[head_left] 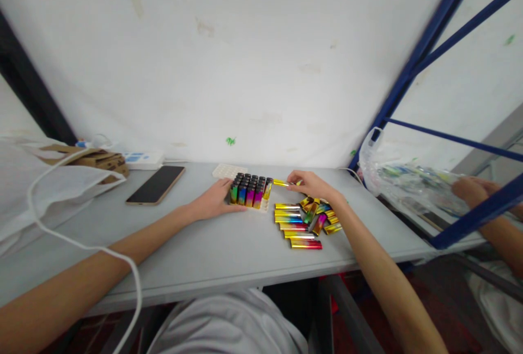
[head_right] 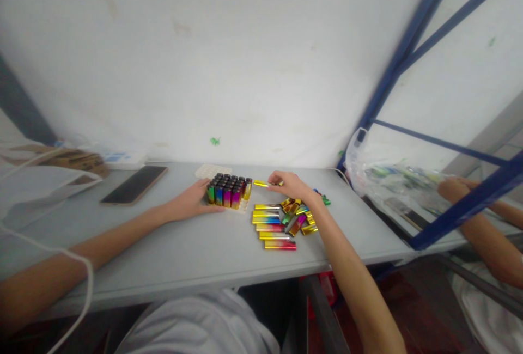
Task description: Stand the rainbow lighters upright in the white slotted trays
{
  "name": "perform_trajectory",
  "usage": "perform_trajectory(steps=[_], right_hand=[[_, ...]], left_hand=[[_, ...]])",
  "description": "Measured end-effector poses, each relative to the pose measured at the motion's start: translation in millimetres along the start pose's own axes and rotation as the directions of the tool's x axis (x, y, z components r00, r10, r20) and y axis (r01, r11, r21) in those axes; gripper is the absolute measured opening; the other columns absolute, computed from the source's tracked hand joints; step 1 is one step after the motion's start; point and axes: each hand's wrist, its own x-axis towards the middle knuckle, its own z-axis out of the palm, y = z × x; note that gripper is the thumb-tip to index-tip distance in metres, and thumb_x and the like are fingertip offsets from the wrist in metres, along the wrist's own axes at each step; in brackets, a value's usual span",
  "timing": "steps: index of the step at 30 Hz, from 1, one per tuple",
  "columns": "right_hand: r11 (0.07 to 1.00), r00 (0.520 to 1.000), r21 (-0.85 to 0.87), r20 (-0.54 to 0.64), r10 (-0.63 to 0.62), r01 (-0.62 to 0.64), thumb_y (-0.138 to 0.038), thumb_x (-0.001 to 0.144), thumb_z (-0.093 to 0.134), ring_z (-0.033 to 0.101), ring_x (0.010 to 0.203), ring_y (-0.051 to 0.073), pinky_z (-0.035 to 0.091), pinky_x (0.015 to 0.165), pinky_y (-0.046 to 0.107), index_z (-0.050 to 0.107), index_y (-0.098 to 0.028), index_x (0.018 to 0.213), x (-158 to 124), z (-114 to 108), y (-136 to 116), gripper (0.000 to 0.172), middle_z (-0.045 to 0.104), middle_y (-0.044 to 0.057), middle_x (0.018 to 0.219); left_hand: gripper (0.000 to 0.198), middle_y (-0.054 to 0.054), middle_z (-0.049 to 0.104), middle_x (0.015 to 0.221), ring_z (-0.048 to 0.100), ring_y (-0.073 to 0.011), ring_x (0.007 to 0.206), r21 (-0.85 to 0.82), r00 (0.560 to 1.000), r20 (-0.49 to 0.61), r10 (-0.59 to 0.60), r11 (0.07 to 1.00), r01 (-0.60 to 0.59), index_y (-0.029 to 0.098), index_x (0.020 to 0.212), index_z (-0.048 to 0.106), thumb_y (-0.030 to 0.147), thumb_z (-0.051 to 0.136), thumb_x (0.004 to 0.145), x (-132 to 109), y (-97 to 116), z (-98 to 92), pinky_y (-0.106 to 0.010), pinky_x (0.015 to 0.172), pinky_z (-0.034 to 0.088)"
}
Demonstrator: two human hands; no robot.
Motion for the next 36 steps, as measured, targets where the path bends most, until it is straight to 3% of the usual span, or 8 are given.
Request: perform_trajectory(steps=[6, 11, 13, 16, 20, 23, 29, 36], right_hand=[[0.893, 0.973, 0.449, -0.221, 0.061, 0.046, -0.054, 0.078, 0.091, 0.071, 0.099, 0.023, 0.056, 0.091, 0.037, 0.077, -0.022, 0.101, 12.1, 6.4, -16.9, 0.042, 0.079, 0.005, 0.106], [0.654, 0.958, 0.753, -0.238, 0.160, 0.077, -0.062, 0.078, 0.092, 0.073, 0.106, 0.025, 0.056, 0.097, 0.041, 0.074, -0.023, 0.098, 14.4, 20.8, -37.3, 0.047, 0.080, 0.007, 0.106], [0.575, 0.957, 0.813, -0.230, 0.179, 0.087, -0.064, 0.076, 0.094, 0.074, 0.097, 0.024, 0.058, 0.093, 0.041, 0.070, -0.024, 0.097, 13.9, 28.2, -42.4, 0.051, 0.077, 0.004, 0.096], [0.539, 0.954, 0.834, -0.243, 0.174, 0.114, -0.066, 0.077, 0.092, 0.069, 0.075, 0.017, 0.058, 0.079, 0.036, 0.065, -0.026, 0.102, 13.6, 37.2, -47.4, 0.054, 0.066, -0.003, 0.083], [0.606, 0.965, 0.790, -0.221, 0.138, 0.094, -0.075, 0.080, 0.083, 0.041, 0.050, 0.008, 0.040, 0.053, 0.026, 0.057, -0.028, 0.103, 14.3, 44.6, -53.1, 0.059, 0.052, -0.009, 0.072], [0.716, 0.956, 0.698, -0.230, 0.179, 0.034, -0.085, 0.085, 0.069, 0.025, 0.047, 0.009, 0.023, 0.046, 0.024, 0.051, -0.028, 0.094, 14.8, 51.1, -54.9, 0.061, 0.037, -0.011, 0.063], [0.934, 0.875, 0.350, -0.428, 0.228, -0.072, -0.085, 0.094, 0.050, 0.036, 0.053, 0.014, 0.029, 0.050, 0.029, 0.040, -0.027, 0.063, 14.8, 64.9, -45.1, 0.066, 0.039, -0.003, 0.055], [0.971, 0.856, 0.202, -0.471, 0.212, -0.129, -0.055, 0.096, 0.048, 0.043, 0.057, 0.017, 0.033, 0.058, 0.032, 0.038, -0.027, 0.059, 14.8, 71.3, -38.2, 0.047, 0.041, -0.002, 0.057]], left_hand=[[0.096, -0.020, 0.071, 0.139, 0.064, -0.0432, 0.134, 0.004, 1.000, 0.000, -0.014, 1.000, 0.014, 0.016, 0.142, 0.067, 0.088, 0.076, 0.079, -1.8, 0.2, 0.8, -0.056, 0.122, 0.049], [0.095, -0.018, 0.071, 0.139, 0.064, -0.0424, 0.134, 0.007, 1.000, -0.019, -0.020, 1.000, 0.020, 0.017, 0.141, 0.068, 0.088, 0.077, 0.078, -3.1, -0.4, 1.3, -0.054, 0.123, 0.050], [0.095, -0.017, 0.071, 0.139, 0.064, -0.0421, 0.134, 0.007, 1.000, -0.018, -0.026, 1.000, 0.026, 0.019, 0.142, 0.068, 0.088, 0.078, 0.077, -3.0, -0.1, 1.2, -0.054, 0.122, 0.050], [0.096, -0.017, 0.071, 0.140, 0.063, -0.0422, 0.135, 0.008, 1.000, -0.012, -0.029, 1.000, 0.029, 0.020, 0.143, 0.067, 0.089, 0.077, 0.077, -2.5, 1.5, 0.5, -0.055, 0.122, 0.050], [0.094, -0.018, 0.072, 0.138, 0.065, -0.0430, 0.132, 0.007, 1.000, -0.006, -0.020, 1.000, 0.020, 0.020, 0.140, 0.069, 0.089, 0.076, 0.077, -2.0, 3.9, -0.9, -0.057, 0.121, 0.050], [0.092, -0.017, 0.071, 0.141, 0.064, -0.0429, 0.134, 0.007, 1.000, -0.020, -0.004, 1.000, 0.004, 0.022, 0.142, 0.068, 0.087, 0.078, 0.078, -2.4, 4.3, -1.2, -0.056, 0.122, 0.050], [0.087, -0.016, 0.072, 0.137, 0.066, -0.0405, 0.130, 0.026, 1.000, -0.016, -0.002, 1.000, 0.002, 0.021, 0.139, 0.069, 0.084, 0.079, 0.080, -3.4, 2.3, -0.6, -0.054, 0.121, 0.051], [0.088, -0.018, 0.070, 0.141, 0.063, -0.0412, 0.135, 0.003, 1.000, -0.003, -0.002, 1.000, 0.002, 0.019, 0.138, 0.068, 0.085, 0.078, 0.080, -2.7, -1.3, 0.7, -0.055, 0.123, 0.047]])
